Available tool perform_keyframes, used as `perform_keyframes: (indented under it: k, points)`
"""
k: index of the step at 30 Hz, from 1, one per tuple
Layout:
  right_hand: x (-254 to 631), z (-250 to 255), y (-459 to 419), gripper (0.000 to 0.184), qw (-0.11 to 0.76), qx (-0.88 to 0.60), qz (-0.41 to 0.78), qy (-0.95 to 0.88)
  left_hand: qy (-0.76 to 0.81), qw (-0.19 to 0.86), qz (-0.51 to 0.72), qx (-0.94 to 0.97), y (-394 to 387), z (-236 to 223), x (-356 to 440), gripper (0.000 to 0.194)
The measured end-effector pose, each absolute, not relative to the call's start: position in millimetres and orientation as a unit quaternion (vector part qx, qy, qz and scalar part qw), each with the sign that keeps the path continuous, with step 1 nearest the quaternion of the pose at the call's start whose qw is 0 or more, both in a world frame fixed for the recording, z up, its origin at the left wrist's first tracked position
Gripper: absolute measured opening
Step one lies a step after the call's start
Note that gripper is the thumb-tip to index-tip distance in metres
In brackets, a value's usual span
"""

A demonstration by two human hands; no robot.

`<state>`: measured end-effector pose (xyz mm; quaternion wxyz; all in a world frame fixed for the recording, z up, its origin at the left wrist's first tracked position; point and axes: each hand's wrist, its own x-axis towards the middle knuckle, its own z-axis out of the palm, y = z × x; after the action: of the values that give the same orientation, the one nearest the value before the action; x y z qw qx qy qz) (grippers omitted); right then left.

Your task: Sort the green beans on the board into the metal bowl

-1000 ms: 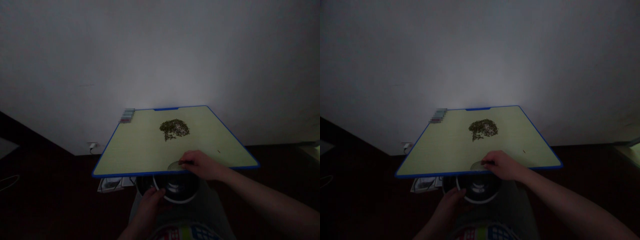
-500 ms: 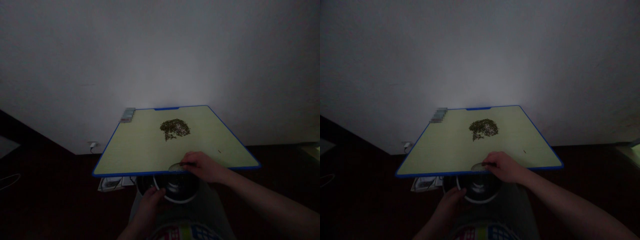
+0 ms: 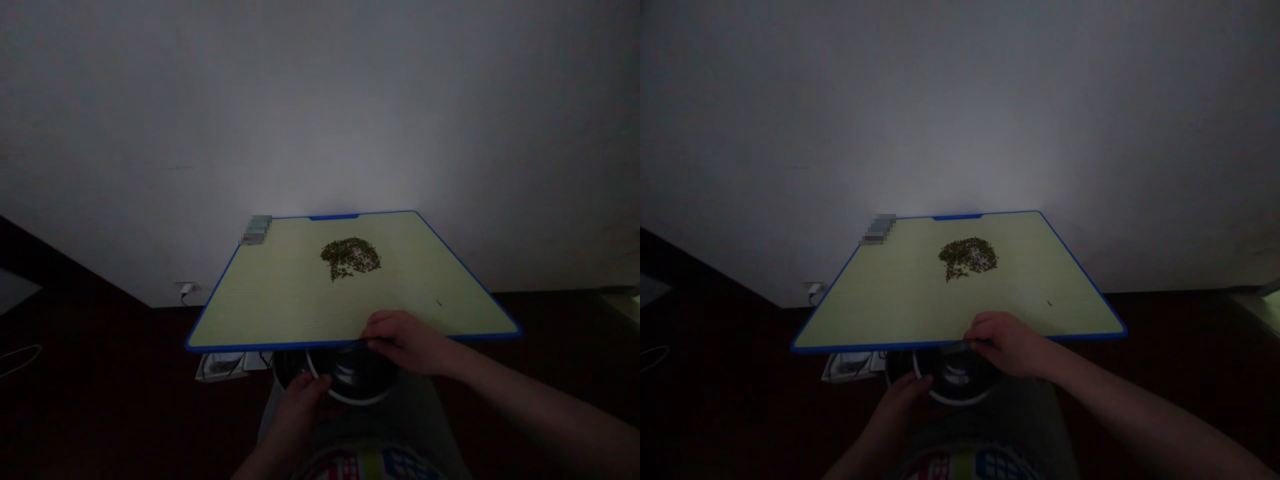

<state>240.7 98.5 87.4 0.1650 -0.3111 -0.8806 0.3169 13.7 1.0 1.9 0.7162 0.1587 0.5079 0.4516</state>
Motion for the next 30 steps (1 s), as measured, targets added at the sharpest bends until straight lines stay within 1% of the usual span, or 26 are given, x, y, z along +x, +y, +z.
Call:
perform_keyframes:
  k: [2, 5, 9, 15, 21, 30]
  points:
    - [240, 88, 102, 0.020, 0.171, -0.319, 0.312, -0.879, 0.508, 0.717, 0.451, 0.159, 1, 5, 14, 0.023]
    - [235, 88, 113, 0.021, 0.192, -0.350, 0.272, -0.876, 0.513, 0.717, 0.445, 0.158, 1, 11, 14, 0.020]
    - [224, 83, 132, 0.021, 0.206, -0.367, 0.232, -0.877, 0.527, 0.706, 0.446, 0.154, 2, 15, 14, 0.024]
    - [211, 82, 143, 0.021, 0.203, -0.315, 0.260, -0.890, 0.522, 0.706, 0.453, 0.158, 1, 11, 9, 0.026]
    - [215, 79, 140, 0.021, 0.206, -0.263, 0.292, -0.896, 0.502, 0.714, 0.467, 0.143, 0, 9, 8, 0.014]
    - [232, 78, 128, 0.022, 0.204, -0.250, 0.292, -0.900, 0.516, 0.711, 0.453, 0.151, 1, 7, 6, 0.019]
